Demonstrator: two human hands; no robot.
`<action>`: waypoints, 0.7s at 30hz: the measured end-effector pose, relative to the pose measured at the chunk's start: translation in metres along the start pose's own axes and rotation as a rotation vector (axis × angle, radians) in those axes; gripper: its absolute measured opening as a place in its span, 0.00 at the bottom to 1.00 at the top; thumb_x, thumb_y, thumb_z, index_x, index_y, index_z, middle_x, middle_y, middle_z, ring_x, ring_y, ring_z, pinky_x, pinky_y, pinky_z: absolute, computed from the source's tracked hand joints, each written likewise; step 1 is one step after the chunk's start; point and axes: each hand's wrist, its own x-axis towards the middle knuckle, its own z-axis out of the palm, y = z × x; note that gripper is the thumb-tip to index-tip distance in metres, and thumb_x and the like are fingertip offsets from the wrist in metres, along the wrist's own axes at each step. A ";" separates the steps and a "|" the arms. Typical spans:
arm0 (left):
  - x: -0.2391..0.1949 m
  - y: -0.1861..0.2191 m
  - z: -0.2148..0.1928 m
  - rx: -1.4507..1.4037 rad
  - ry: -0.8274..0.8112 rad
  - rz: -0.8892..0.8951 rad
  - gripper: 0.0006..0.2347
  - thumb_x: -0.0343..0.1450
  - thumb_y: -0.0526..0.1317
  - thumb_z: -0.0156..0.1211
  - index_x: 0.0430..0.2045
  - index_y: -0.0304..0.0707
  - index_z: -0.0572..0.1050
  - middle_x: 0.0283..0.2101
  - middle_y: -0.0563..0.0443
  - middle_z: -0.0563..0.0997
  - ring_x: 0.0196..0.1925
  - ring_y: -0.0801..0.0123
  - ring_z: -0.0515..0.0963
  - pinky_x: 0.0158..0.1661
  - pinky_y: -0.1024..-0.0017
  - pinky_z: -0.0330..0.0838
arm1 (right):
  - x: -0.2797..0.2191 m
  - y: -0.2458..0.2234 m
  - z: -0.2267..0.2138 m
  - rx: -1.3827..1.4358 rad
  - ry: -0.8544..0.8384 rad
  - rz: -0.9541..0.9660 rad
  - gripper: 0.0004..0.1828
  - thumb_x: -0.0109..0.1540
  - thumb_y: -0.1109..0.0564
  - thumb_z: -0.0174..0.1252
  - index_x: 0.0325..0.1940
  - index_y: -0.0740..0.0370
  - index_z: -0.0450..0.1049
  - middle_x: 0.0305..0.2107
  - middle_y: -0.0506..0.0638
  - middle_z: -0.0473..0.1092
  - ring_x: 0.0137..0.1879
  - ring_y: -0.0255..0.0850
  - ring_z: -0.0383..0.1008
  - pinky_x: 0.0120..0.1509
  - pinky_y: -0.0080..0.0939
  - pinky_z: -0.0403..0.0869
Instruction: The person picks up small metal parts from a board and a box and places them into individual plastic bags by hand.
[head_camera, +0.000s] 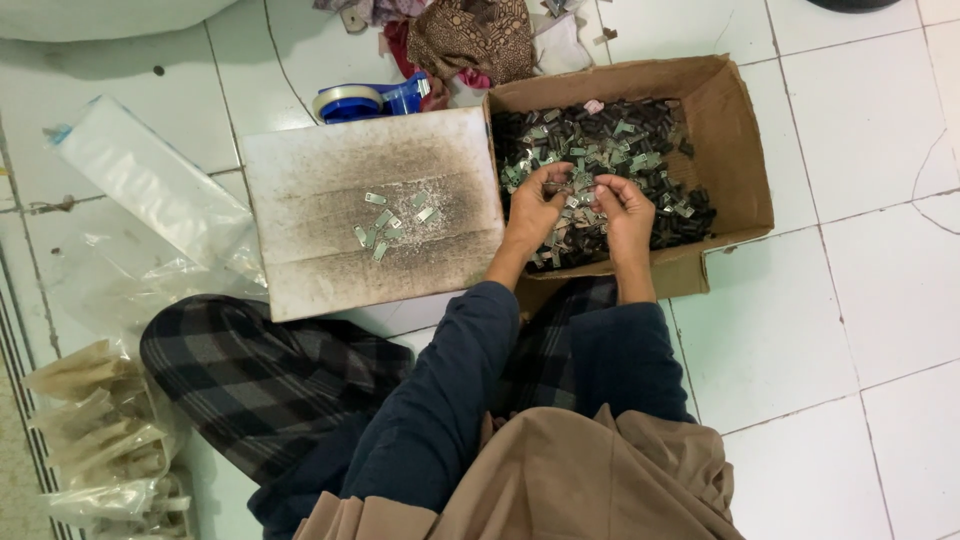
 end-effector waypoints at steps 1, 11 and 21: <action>0.001 0.001 0.000 0.000 -0.001 0.001 0.20 0.69 0.23 0.56 0.55 0.39 0.78 0.44 0.39 0.80 0.44 0.58 0.87 0.46 0.64 0.81 | 0.000 0.002 0.000 0.000 0.001 -0.001 0.08 0.68 0.68 0.59 0.50 0.66 0.79 0.34 0.58 0.78 0.35 0.35 0.78 0.40 0.32 0.81; -0.032 0.052 -0.012 0.337 0.153 0.352 0.13 0.72 0.26 0.59 0.46 0.44 0.82 0.46 0.47 0.78 0.50 0.48 0.83 0.50 0.61 0.81 | -0.011 -0.022 0.019 -0.195 -0.023 -0.100 0.08 0.69 0.68 0.59 0.50 0.66 0.81 0.35 0.60 0.79 0.35 0.38 0.79 0.41 0.37 0.82; -0.104 0.120 -0.159 0.598 0.449 0.455 0.13 0.73 0.25 0.57 0.42 0.46 0.83 0.43 0.48 0.83 0.48 0.48 0.83 0.52 0.56 0.73 | -0.065 -0.107 0.157 -0.208 -0.202 -0.294 0.09 0.64 0.67 0.66 0.47 0.58 0.84 0.33 0.54 0.80 0.39 0.44 0.83 0.43 0.42 0.81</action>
